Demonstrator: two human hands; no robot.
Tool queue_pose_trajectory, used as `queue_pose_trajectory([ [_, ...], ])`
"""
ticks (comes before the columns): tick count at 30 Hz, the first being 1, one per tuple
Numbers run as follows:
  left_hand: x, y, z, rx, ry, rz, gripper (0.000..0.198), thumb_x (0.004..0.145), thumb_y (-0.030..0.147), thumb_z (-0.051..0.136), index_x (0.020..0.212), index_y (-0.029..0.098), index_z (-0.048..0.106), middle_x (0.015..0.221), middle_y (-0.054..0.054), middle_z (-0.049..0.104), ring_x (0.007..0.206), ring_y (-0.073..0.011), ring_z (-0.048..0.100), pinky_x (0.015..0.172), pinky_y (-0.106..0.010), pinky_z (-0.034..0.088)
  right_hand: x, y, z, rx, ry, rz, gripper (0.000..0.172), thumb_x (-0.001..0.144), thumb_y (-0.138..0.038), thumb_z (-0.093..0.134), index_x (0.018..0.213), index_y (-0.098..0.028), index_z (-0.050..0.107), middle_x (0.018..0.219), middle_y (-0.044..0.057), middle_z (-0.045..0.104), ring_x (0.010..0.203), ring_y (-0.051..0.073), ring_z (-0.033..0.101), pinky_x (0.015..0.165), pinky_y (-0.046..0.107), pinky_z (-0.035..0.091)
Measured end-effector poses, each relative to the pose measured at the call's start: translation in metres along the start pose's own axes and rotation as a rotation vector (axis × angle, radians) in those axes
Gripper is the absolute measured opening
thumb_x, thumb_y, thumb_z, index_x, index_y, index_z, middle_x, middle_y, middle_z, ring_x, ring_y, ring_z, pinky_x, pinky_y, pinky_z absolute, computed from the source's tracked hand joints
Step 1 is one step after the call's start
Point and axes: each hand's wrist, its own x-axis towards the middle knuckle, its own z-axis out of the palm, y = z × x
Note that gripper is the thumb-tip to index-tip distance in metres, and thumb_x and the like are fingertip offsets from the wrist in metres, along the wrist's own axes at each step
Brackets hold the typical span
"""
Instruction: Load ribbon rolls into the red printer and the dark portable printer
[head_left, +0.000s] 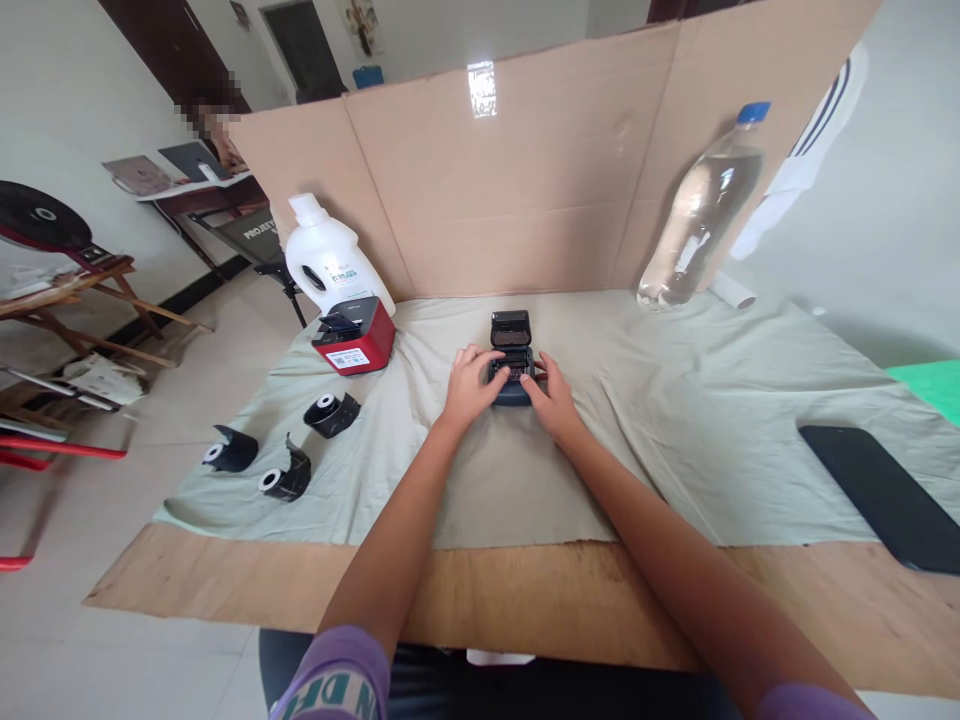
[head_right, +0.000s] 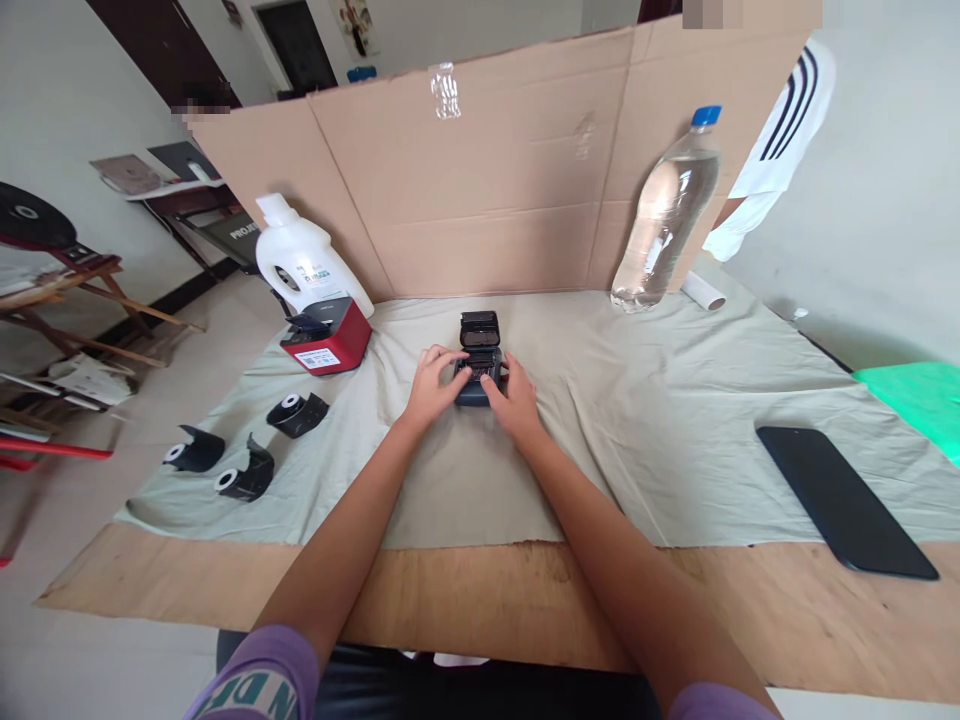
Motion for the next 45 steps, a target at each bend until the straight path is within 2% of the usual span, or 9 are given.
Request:
queue_pose_trajectory([
  [4, -0.022, -0.002, -0.001, 0.112, -0.092, 0.066, 0.041, 0.088, 0.033, 0.065, 0.128, 0.025, 0.066, 0.106, -0.007, 0.059, 0.102, -0.0239, 0.053, 0.096, -0.036, 0.045, 0.006, -0.002, -0.001, 0.127, 0.054, 0.099, 0.065, 0.082, -0.055, 0.057, 0.137, -0.019, 0.052, 0.135, 0.014, 0.06, 0.114, 0.028, 0.062, 0.106, 0.047, 0.047],
  [10, -0.025, 0.003, 0.014, 0.144, -0.008, 0.081, 0.029, 0.099, 0.029, 0.049, 0.113, 0.024, 0.073, 0.094, -0.007, 0.063, 0.093, -0.0214, 0.057, 0.087, -0.034, 0.045, 0.043, -0.007, -0.018, 0.157, 0.001, 0.298, 0.057, 0.079, -0.057, 0.06, 0.126, -0.025, 0.059, 0.133, 0.011, 0.062, 0.113, 0.03, 0.064, 0.093, 0.042, 0.053],
  [14, -0.028, 0.01, 0.014, 0.189, 0.013, 0.096, 0.032, 0.092, 0.028, 0.057, 0.12, 0.024, 0.07, 0.1, -0.008, 0.063, 0.097, -0.0233, 0.057, 0.088, -0.035, 0.046, 0.082, -0.014, -0.013, 0.181, -0.007, 0.284, 0.058, 0.078, -0.058, 0.058, 0.127, -0.027, 0.058, 0.141, 0.01, 0.057, 0.116, 0.03, 0.062, 0.088, 0.041, 0.054],
  [18, -0.026, 0.009, 0.015, 0.205, 0.031, 0.049, 0.043, 0.086, 0.021, 0.058, 0.128, 0.022, 0.066, 0.107, -0.01, 0.06, 0.102, -0.0251, 0.055, 0.091, -0.037, 0.048, 0.104, -0.011, 0.008, 0.232, 0.021, 0.239, 0.06, 0.075, -0.06, 0.058, 0.123, -0.024, 0.059, 0.131, 0.009, 0.064, 0.117, 0.029, 0.061, 0.093, 0.042, 0.052],
  [25, -0.023, 0.002, 0.02, 0.187, 0.039, 0.008, 0.036, 0.093, 0.016, 0.047, 0.119, 0.023, 0.071, 0.099, -0.009, 0.061, 0.094, -0.0212, 0.058, 0.085, -0.032, 0.049, 0.092, 0.002, 0.025, 0.328, -0.005, 0.037, 0.063, 0.075, -0.067, 0.062, 0.119, -0.021, 0.062, 0.112, 0.007, 0.072, 0.107, 0.024, 0.065, 0.098, 0.039, 0.05],
  [31, -0.027, -0.002, 0.021, 0.144, 0.11, 0.027, 0.034, 0.09, 0.015, 0.052, 0.113, 0.024, 0.075, 0.095, -0.007, 0.063, 0.092, -0.0194, 0.06, 0.085, -0.031, 0.05, 0.085, -0.002, 0.021, 0.325, 0.024, 0.006, 0.063, 0.078, -0.072, 0.058, 0.115, -0.021, 0.062, 0.116, 0.007, 0.071, 0.111, 0.024, 0.062, 0.101, 0.039, 0.048],
  [35, -0.028, -0.004, 0.023, 0.162, 0.115, 0.048, 0.034, 0.088, 0.017, 0.055, 0.114, 0.026, 0.076, 0.094, -0.006, 0.064, 0.09, -0.0191, 0.06, 0.084, -0.031, 0.05, 0.083, -0.005, 0.017, 0.358, 0.018, 0.001, 0.057, 0.075, -0.072, 0.062, 0.103, -0.022, 0.063, 0.105, 0.005, 0.071, 0.104, 0.023, 0.064, 0.099, 0.038, 0.05],
  [41, -0.028, -0.003, 0.023, 0.17, 0.103, 0.066, 0.035, 0.089, 0.018, 0.056, 0.117, 0.026, 0.075, 0.092, -0.007, 0.063, 0.088, -0.0197, 0.059, 0.082, -0.032, 0.05, 0.086, -0.011, 0.001, 0.31, -0.107, 0.075, 0.048, 0.073, -0.064, 0.068, 0.097, -0.023, 0.067, 0.098, 0.003, 0.07, 0.098, 0.024, 0.065, 0.089, 0.039, 0.052],
  [45, -0.028, 0.0, 0.022, 0.175, 0.105, 0.069, 0.035, 0.088, 0.017, 0.055, 0.115, 0.025, 0.076, 0.091, -0.007, 0.064, 0.087, -0.0193, 0.06, 0.081, -0.031, 0.05, 0.087, -0.017, -0.007, 0.241, -0.181, 0.056, 0.047, 0.073, -0.061, 0.07, 0.099, -0.023, 0.069, 0.103, 0.005, 0.072, 0.106, 0.026, 0.063, 0.093, 0.04, 0.049],
])
